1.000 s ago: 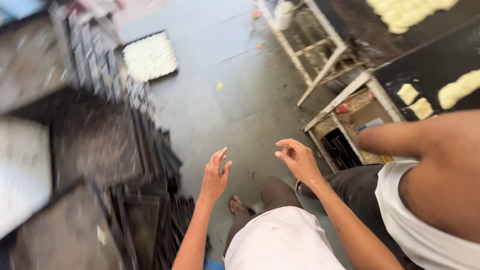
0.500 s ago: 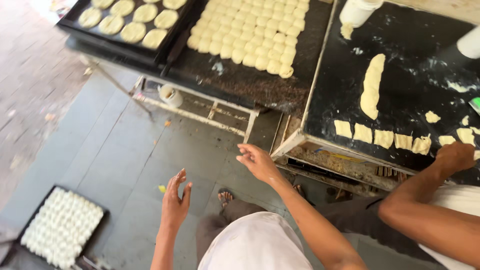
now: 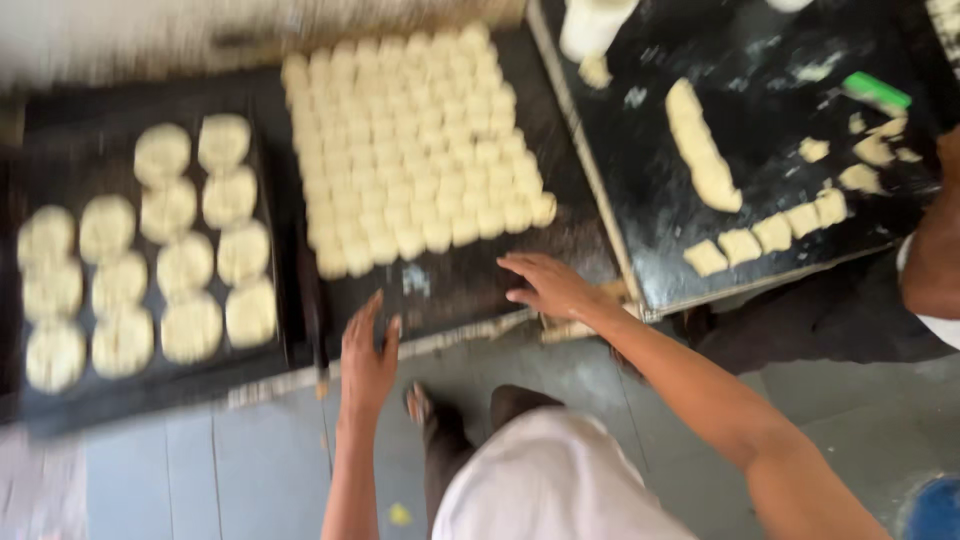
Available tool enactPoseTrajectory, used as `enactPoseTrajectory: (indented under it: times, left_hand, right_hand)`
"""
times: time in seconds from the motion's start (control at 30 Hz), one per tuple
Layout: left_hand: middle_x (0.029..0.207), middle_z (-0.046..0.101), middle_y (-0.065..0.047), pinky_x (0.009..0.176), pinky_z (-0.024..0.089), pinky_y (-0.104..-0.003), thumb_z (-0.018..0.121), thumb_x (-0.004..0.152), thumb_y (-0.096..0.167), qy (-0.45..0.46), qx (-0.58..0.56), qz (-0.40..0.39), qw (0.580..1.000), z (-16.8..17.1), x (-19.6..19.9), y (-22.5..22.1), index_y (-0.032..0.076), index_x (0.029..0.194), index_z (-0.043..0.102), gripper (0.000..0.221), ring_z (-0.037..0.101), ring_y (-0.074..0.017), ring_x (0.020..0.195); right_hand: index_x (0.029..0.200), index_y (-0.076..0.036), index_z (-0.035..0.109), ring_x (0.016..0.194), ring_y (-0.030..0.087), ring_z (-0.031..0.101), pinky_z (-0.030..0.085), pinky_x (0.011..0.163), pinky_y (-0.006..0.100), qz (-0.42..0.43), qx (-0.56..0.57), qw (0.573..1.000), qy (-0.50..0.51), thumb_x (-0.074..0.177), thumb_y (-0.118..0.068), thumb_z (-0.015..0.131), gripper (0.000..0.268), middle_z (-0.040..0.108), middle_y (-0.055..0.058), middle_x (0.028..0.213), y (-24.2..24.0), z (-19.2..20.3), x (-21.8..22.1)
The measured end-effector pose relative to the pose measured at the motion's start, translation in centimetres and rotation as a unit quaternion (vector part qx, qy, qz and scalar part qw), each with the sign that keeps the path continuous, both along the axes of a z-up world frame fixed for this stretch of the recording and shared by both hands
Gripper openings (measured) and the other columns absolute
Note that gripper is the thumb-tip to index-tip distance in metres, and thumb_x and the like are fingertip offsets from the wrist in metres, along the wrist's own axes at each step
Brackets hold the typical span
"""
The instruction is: The person mixes dough in a large industrial mixer, then moves to a table to flatten small dough balls with a rolling pin and place them onto a baking tray.
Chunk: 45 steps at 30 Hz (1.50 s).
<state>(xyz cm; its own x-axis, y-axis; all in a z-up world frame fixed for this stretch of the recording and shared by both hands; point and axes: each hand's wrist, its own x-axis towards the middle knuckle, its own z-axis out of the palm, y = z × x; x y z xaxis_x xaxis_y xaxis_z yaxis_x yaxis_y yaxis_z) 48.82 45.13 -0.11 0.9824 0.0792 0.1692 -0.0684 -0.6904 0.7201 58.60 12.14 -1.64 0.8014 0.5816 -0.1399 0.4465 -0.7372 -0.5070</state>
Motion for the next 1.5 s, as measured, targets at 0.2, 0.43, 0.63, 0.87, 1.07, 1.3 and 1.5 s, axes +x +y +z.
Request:
enactPoseTrajectory:
  times: [0.2, 0.43, 0.63, 0.87, 1.07, 1.3, 1.5]
  left_hand:
    - [0.143, 0.055, -0.027, 0.101, 0.046, -0.049, 0.067, 0.095, 0.021, 0.026, 0.032, -0.054, 0.998, -0.1, 5.6, 2.4, 0.000, 0.142, 0.055, 0.053, 0.053, -0.0451, 0.129]
    - [0.136, 0.063, -0.021, 0.096, 0.052, -0.043, 0.069, 0.091, 0.010, 0.035, 0.003, 0.035, 0.999, -2.4, 4.0, 4.4, 0.002, 0.135, 0.061, 0.046, 0.063, -0.0389, 0.124]
    - [0.131, 0.066, -0.020, 0.096, 0.053, -0.043, 0.067, 0.094, 0.007, 0.027, 0.040, 0.106, 0.993, -1.3, 1.2, 3.5, 0.002, 0.133, 0.062, 0.040, 0.065, -0.0377, 0.122]
    - [0.129, 0.066, -0.019, 0.093, 0.054, -0.044, 0.069, 0.092, 0.001, 0.019, 0.033, 0.107, 0.994, -0.2, 3.0, 2.5, 0.001, 0.130, 0.062, 0.039, 0.065, -0.0373, 0.117]
    - [0.131, 0.065, -0.018, 0.092, 0.055, -0.043, 0.065, 0.095, 0.003, 0.004, 0.010, 0.106, 0.994, 0.0, 3.8, 2.8, 0.002, 0.134, 0.059, 0.040, 0.065, -0.0350, 0.118]
    - [0.132, 0.067, -0.016, 0.092, 0.053, -0.046, 0.067, 0.095, 0.007, 0.036, 0.035, 0.127, 0.991, 0.0, 3.5, 2.8, 0.003, 0.134, 0.061, 0.040, 0.066, -0.0357, 0.116]
    - [0.133, 0.066, -0.016, 0.093, 0.052, -0.046, 0.065, 0.097, 0.008, 0.022, 0.003, 0.138, 0.990, 0.6, 4.7, 2.6, 0.004, 0.135, 0.060, 0.038, 0.068, -0.0335, 0.115]
  right_hand:
    - [0.155, 0.003, 0.036, 0.149, 0.043, 0.030, 0.027, 0.121, 0.047, -0.080, -0.032, 0.991, -0.099, 0.096, -0.032, 0.069, 0.076, 0.032, 0.029, 0.161, -6.5, 1.0, 17.9]
    - [0.152, 0.004, 0.041, 0.142, 0.042, 0.041, 0.031, 0.118, 0.051, -0.209, -0.125, 0.933, -0.266, 0.089, -0.028, 0.076, 0.078, 0.046, 0.027, 0.153, -14.4, -1.1, 43.0]
    - [0.123, 0.000, 0.073, 0.122, 0.044, 0.065, 0.053, 0.099, 0.052, -0.240, -0.236, 0.938, -0.075, 0.086, -0.027, 0.073, 0.046, 0.071, 0.025, 0.127, -16.9, -3.0, 48.3]
    - [0.123, 0.007, 0.068, 0.113, 0.043, 0.069, 0.052, 0.094, 0.048, -0.275, -0.224, 0.923, 0.147, 0.081, -0.026, 0.071, 0.054, 0.071, 0.028, 0.121, -18.4, -3.0, 46.8]
    - [0.118, 0.007, 0.069, 0.107, 0.044, 0.066, 0.051, 0.088, 0.049, -0.206, -0.227, 0.950, 0.053, 0.081, -0.033, 0.077, 0.055, 0.070, 0.030, 0.115, -18.3, -1.7, 45.5]
    - [0.078, -0.005, 0.064, 0.051, 0.013, 0.051, 0.040, 0.044, 0.033, -0.494, 0.492, 0.714, -0.056, 0.101, -0.029, 0.071, 0.034, 0.055, -0.001, 0.063, -16.0, 1.5, 45.7]
    - [0.113, -0.014, 0.053, 0.088, 0.023, 0.035, 0.021, 0.066, 0.049, -0.168, 0.323, 0.931, -0.008, 0.094, -0.043, 0.058, 0.035, 0.039, 0.005, 0.103, 2.5, -2.1, 33.1]
